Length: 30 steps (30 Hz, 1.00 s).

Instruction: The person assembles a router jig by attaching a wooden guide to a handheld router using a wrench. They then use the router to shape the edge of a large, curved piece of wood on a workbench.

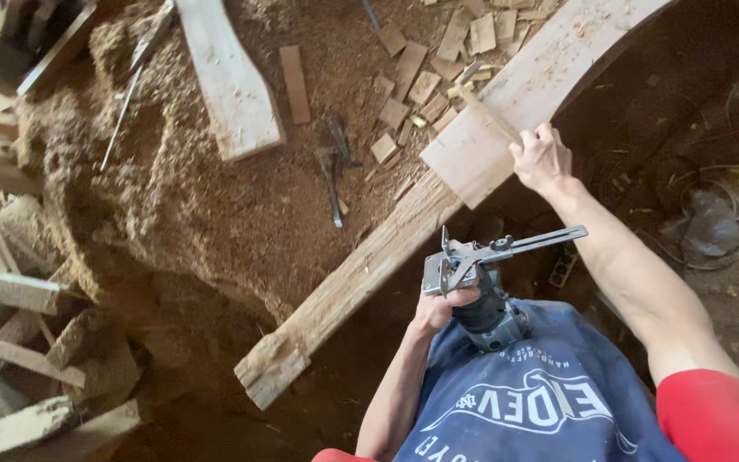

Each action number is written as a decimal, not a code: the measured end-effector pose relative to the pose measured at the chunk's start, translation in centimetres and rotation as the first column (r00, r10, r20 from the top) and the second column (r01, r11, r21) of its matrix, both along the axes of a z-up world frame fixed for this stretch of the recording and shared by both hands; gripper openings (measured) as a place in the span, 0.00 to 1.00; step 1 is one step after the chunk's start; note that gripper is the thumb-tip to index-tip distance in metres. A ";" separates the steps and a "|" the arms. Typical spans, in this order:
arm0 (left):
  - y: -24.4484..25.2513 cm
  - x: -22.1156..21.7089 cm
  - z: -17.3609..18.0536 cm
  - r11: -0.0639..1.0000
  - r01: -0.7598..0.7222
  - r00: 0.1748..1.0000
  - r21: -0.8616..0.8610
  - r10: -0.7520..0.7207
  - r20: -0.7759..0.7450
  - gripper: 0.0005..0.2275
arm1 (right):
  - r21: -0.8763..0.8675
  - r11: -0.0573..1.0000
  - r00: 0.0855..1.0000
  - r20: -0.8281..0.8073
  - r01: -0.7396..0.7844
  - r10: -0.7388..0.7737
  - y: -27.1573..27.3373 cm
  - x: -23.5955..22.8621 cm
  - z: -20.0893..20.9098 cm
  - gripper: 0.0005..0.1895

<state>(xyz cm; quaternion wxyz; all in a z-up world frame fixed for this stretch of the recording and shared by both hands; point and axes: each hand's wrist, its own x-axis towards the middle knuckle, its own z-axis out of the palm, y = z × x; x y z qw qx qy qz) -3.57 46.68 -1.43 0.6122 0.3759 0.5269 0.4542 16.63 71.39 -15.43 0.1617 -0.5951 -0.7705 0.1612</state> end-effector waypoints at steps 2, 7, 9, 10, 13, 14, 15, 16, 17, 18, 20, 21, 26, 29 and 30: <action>2.7 -0.7 0.2 0.998 0.057 0.998 0.001 -0.057 -0.030 0.19 | -0.150 0.987 0.998 0.010 0.064 -0.063 0.9 -0.3 1.3 0.22; 9.9 -1.8 0.5 0.963 0.261 0.963 -0.073 -0.265 -0.052 0.24 | -0.786 0.606 0.631 -0.410 0.122 -0.658 -1.1 5.8 7.9 0.20; 12.8 -1.5 0.4 0.919 0.394 0.914 -0.005 -0.393 -0.103 0.26 | -0.780 0.584 0.304 -0.625 -0.224 -0.719 -4.1 10.1 11.8 0.23; 14.1 -1.2 0.3 0.886 0.463 0.881 0.027 -0.456 -0.126 0.26 | -0.722 0.653 0.382 -0.684 -0.230 -0.622 -6.0 11.2 13.5 0.23; 17.6 1.2 1.3 0.673 0.738 0.573 -0.039 -0.657 -0.490 0.27 | -0.698 0.715 0.731 -0.498 -0.019 -0.467 -11.4 11.3 18.1 0.24; 18.4 1.8 2.1 0.647 0.762 0.567 -0.026 -0.685 -0.457 0.29 | -0.692 0.715 0.830 -0.343 0.093 -0.440 -12.5 10.4 18.8 0.24; 19.2 1.9 2.9 0.614 0.789 0.554 -0.008 -0.717 -0.422 0.31 | -0.623 0.764 0.869 -0.273 0.168 -0.413 -13.5 9.4 19.3 0.22; 19.9 2.1 3.4 0.581 0.814 0.540 0.010 -0.748 -0.386 0.33 | -0.546 0.805 0.901 -0.191 0.233 -0.390 -14.5 8.5 19.6 0.21; 20.5 2.5 3.6 0.497 0.866 0.474 0.065 -0.771 -0.425 0.33 | -0.462 0.837 0.919 -0.103 0.294 -0.379 -15.7 7.8 19.8 0.21; 20.8 3.0 3.4 0.404 0.907 0.411 0.120 -0.785 -0.463 0.33 | -0.424 0.847 0.900 -0.140 0.322 -0.412 -17.0 7.4 19.8 0.21; 21.6 3.0 2.2 0.186 0.964 0.249 0.188 -0.878 -0.410 0.35 | -0.337 0.856 0.852 -0.219 0.392 -0.476 -19.7 6.2 19.2 0.21; 22.4 2.5 1.3 0.072 0.976 0.135 0.207 -0.941 -0.310 0.36 | -0.346 0.848 0.827 -0.259 0.402 -0.498 -21.4 5.3 19.0 0.21; 22.2 2.9 -2.6 -0.332 0.933 -0.339 0.136 -0.693 0.637 0.37 | -0.236 0.818 0.756 -0.312 0.524 -0.575 -29.2 -0.6 18.8 0.23; 18.3 4.6 -3.4 -0.443 0.893 -0.274 0.085 -0.384 0.882 0.35 | -0.244 0.773 0.702 -0.325 0.585 -0.634 -33.6 -4.0 19.1 0.22; 16.6 5.5 -3.8 -0.507 0.859 -0.342 0.070 -0.466 0.816 0.33 | -0.180 0.769 0.693 -0.345 0.613 -0.633 -34.8 -5.5 19.3 0.22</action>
